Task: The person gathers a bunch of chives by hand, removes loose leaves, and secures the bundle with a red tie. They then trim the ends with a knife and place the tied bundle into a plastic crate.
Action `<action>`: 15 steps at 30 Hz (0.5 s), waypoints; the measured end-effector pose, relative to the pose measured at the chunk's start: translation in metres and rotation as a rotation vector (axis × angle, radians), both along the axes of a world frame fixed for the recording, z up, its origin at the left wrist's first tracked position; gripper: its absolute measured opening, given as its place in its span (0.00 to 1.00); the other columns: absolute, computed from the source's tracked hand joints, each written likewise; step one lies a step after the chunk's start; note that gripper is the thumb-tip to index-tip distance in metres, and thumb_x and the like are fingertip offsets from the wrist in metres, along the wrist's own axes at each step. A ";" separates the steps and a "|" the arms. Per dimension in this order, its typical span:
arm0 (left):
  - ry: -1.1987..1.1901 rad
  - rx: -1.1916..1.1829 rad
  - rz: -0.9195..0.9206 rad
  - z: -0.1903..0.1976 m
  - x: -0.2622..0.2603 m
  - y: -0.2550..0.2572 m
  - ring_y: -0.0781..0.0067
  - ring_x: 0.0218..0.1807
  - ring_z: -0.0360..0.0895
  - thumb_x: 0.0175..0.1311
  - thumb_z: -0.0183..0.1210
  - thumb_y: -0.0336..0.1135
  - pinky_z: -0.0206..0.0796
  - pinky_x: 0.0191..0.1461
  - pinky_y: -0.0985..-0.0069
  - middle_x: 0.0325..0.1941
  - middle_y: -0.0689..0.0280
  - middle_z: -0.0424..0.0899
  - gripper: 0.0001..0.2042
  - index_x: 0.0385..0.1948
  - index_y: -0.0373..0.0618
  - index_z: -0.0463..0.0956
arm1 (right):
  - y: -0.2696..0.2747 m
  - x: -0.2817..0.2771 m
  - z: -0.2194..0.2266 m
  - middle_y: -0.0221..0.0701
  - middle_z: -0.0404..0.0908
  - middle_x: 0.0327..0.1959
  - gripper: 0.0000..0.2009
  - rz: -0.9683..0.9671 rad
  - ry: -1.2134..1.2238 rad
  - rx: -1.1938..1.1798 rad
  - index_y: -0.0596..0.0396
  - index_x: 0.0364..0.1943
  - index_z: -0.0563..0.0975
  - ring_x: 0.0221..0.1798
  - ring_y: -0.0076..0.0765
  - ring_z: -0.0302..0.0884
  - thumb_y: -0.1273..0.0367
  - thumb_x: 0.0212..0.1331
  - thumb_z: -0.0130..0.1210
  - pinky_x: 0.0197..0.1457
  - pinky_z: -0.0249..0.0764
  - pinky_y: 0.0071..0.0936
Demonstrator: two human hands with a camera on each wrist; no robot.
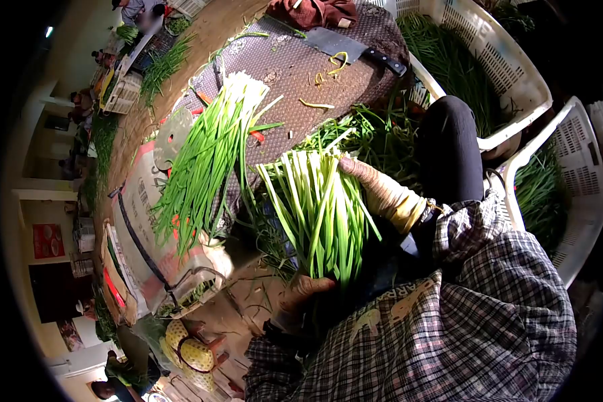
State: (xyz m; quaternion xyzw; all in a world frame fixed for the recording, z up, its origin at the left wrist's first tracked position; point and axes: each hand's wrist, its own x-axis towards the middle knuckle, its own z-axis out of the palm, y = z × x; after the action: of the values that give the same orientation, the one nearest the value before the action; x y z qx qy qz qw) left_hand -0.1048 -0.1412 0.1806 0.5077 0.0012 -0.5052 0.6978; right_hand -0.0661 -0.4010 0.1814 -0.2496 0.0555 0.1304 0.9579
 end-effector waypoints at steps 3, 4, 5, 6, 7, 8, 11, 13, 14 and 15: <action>0.021 -0.093 0.211 -0.007 -0.024 -0.012 0.68 0.50 0.74 0.46 0.64 0.24 0.69 0.51 0.72 0.49 0.64 0.77 0.30 0.56 0.40 0.65 | -0.004 0.007 0.000 0.36 0.77 0.50 0.28 0.067 0.014 -0.092 0.58 0.55 0.70 0.50 0.32 0.76 0.54 0.55 0.57 0.58 0.70 0.31; -0.011 -0.019 0.235 0.002 -0.026 -0.018 0.69 0.48 0.74 0.44 0.64 0.23 0.69 0.50 0.72 0.48 0.64 0.77 0.29 0.54 0.40 0.68 | -0.008 0.010 0.005 0.35 0.78 0.48 0.27 0.087 -0.001 -0.172 0.58 0.54 0.71 0.49 0.32 0.77 0.55 0.55 0.57 0.57 0.71 0.30; -0.012 -0.025 0.234 -0.003 -0.025 -0.015 0.69 0.48 0.74 0.44 0.64 0.23 0.69 0.50 0.72 0.48 0.64 0.77 0.29 0.54 0.40 0.68 | -0.013 0.014 0.010 0.35 0.79 0.47 0.26 0.105 -0.024 -0.257 0.59 0.53 0.71 0.47 0.31 0.77 0.56 0.55 0.57 0.55 0.72 0.29; -0.160 0.084 0.149 -0.012 -0.023 -0.010 0.70 0.47 0.74 0.43 0.63 0.23 0.69 0.49 0.72 0.47 0.64 0.77 0.29 0.54 0.40 0.68 | -0.010 0.024 0.007 0.33 0.79 0.44 0.24 0.099 -0.057 -0.285 0.60 0.51 0.72 0.44 0.30 0.78 0.58 0.55 0.57 0.53 0.73 0.27; -0.307 0.197 0.063 -0.016 -0.022 -0.007 0.71 0.47 0.74 0.42 0.63 0.23 0.68 0.49 0.72 0.47 0.64 0.77 0.29 0.53 0.40 0.68 | -0.010 0.032 0.000 0.33 0.80 0.43 0.22 0.128 -0.053 -0.196 0.62 0.50 0.73 0.44 0.25 0.77 0.63 0.54 0.59 0.50 0.73 0.24; -0.309 0.192 0.061 -0.014 -0.022 -0.008 0.71 0.47 0.74 0.42 0.63 0.23 0.68 0.49 0.72 0.47 0.64 0.77 0.29 0.53 0.40 0.68 | -0.011 0.034 0.007 0.32 0.81 0.41 0.22 0.110 -0.032 -0.286 0.61 0.50 0.73 0.41 0.25 0.78 0.64 0.53 0.60 0.48 0.74 0.23; -0.269 0.129 0.073 -0.007 -0.021 -0.014 0.72 0.45 0.75 0.41 0.64 0.24 0.69 0.47 0.73 0.45 0.65 0.78 0.27 0.50 0.40 0.70 | -0.019 0.045 0.004 0.28 0.81 0.33 0.17 0.029 -0.157 -0.696 0.58 0.44 0.78 0.30 0.20 0.75 0.65 0.52 0.62 0.37 0.74 0.20; -0.314 0.136 0.114 -0.007 -0.024 -0.017 0.73 0.43 0.76 0.41 0.65 0.26 0.69 0.46 0.73 0.43 0.65 0.80 0.26 0.48 0.40 0.72 | -0.024 0.053 0.005 0.28 0.81 0.31 0.14 -0.040 -0.119 -0.960 0.59 0.41 0.79 0.32 0.18 0.73 0.64 0.54 0.61 0.39 0.72 0.21; -0.354 0.166 0.107 -0.009 -0.024 -0.017 0.72 0.42 0.76 0.41 0.66 0.27 0.69 0.46 0.72 0.41 0.66 0.80 0.24 0.46 0.40 0.73 | -0.025 0.052 0.014 0.22 0.78 0.29 0.11 -0.093 -0.153 -1.153 0.60 0.37 0.79 0.33 0.14 0.69 0.65 0.59 0.57 0.39 0.70 0.19; -0.353 0.162 0.108 -0.016 -0.026 -0.015 0.72 0.42 0.76 0.41 0.66 0.27 0.69 0.46 0.72 0.41 0.66 0.80 0.24 0.46 0.40 0.73 | -0.027 0.055 0.005 0.23 0.78 0.29 0.10 -0.170 -0.280 -1.172 0.61 0.38 0.78 0.33 0.16 0.69 0.68 0.59 0.56 0.39 0.70 0.20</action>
State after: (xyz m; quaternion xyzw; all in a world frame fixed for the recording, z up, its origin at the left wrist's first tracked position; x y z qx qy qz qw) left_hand -0.1308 -0.1563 0.1646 0.6422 -0.0533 -0.3684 0.6701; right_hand -0.0108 -0.4275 0.1869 -0.7448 0.0112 -0.0331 0.6664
